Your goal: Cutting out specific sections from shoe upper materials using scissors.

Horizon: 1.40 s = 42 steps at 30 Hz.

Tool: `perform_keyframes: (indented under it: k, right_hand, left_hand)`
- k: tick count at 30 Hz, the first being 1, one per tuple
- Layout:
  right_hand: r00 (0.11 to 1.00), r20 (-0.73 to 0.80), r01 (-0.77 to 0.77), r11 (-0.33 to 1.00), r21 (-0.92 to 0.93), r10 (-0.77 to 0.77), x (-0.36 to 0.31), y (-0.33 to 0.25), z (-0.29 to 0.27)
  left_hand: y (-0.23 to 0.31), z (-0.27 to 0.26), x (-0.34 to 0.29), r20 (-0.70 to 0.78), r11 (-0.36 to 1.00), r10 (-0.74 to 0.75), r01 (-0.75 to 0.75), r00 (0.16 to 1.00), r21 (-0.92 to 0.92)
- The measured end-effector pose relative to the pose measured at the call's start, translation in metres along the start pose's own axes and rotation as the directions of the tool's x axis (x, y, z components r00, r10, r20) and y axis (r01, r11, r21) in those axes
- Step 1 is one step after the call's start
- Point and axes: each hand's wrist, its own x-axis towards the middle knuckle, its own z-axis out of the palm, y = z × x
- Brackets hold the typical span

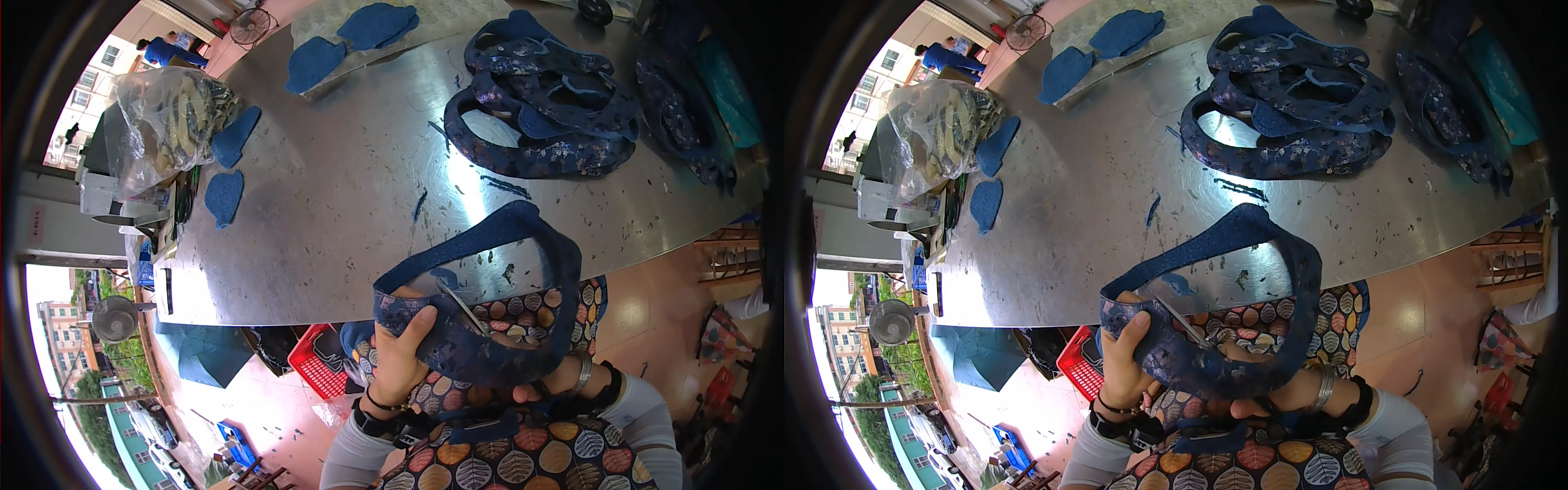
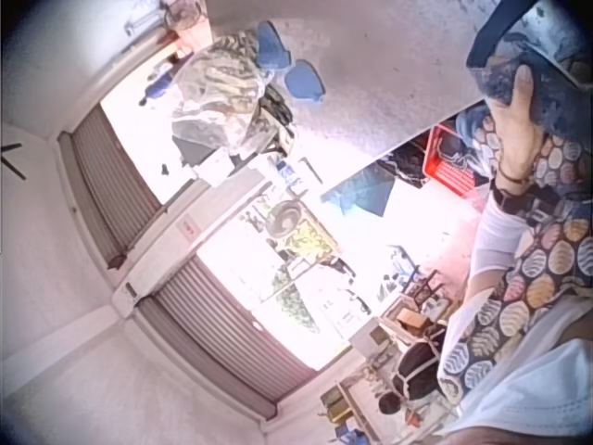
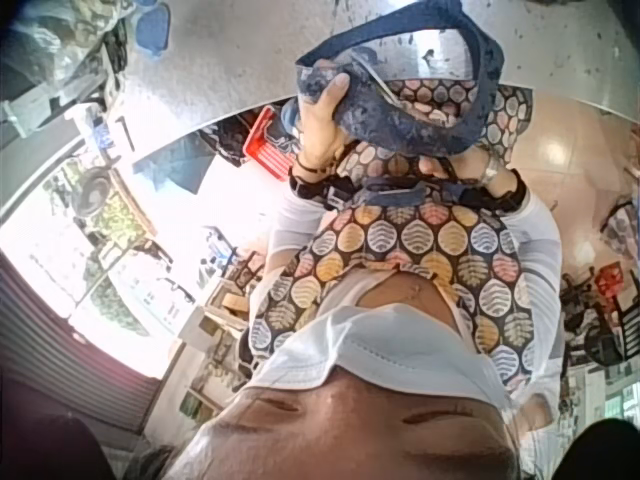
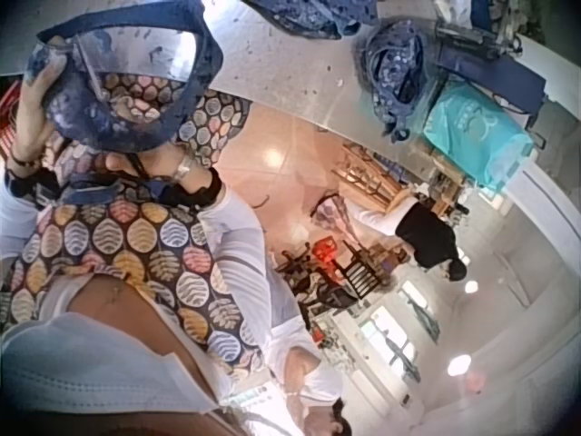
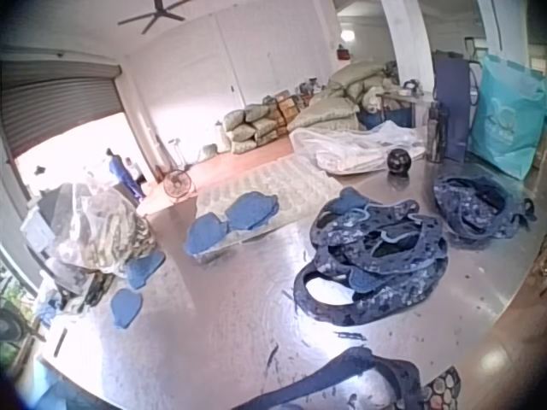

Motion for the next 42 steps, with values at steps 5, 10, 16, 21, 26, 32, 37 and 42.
perform_keyframes:
  k: [5, 10, 16, 21, 26, 32, 37, 42]
  right_hand:
    - [0.991, 0.026, -0.135, 0.974, 0.183, 0.132, -0.008, 0.007, 0.008]
    - [0.997, 0.045, -0.046, 0.98, -0.196, 0.056, -0.005, 0.003, 0.001]
    - [0.995, -0.02, -0.101, 0.991, 0.089, 0.103, -0.001, -0.01, 0.003]
    - [0.994, -0.051, -0.085, 0.978, 0.191, 0.096, 0.0, -0.009, 0.006]
    - [0.995, -0.096, -0.008, 0.999, 0.049, 0.012, 0.001, -0.013, 0.006]
    - [0.986, -0.1, -0.116, 0.983, 0.142, 0.13, -0.005, -0.007, 0.01]
    - [0.982, -0.09, -0.13, 0.946, 0.295, 0.163, -0.002, -0.01, 0.009]
    - [0.912, 0.037, -0.396, 0.852, 0.342, 0.409, -0.007, -0.005, 0.008]
  left_hand:
    - [0.009, -0.004, 0.001, 0.075, 1.0, 0.02, -0.022, 0.997, 0.023]
    - [0.009, -0.004, 0.0, 0.051, 0.999, 0.038, -0.039, 0.998, 0.035]
    - [0.001, -0.006, -0.002, 0.021, 0.993, 0.077, -0.079, 0.997, 0.086]
    - [-0.001, -0.003, -0.004, 0.001, 0.998, 0.055, -0.055, 0.999, 0.038]
    - [-0.003, -0.003, -0.004, -0.013, 0.996, 0.077, -0.077, 0.997, 0.047]
    - [-0.004, -0.003, -0.005, 0.012, 0.998, 0.053, -0.052, 0.999, -0.043]
    - [-0.003, 0.0, -0.006, 0.009, 0.996, 0.043, -0.042, 0.999, -0.084]
    - [-0.001, -0.002, -0.003, 0.004, 0.998, 0.042, -0.042, 0.999, 0.037]
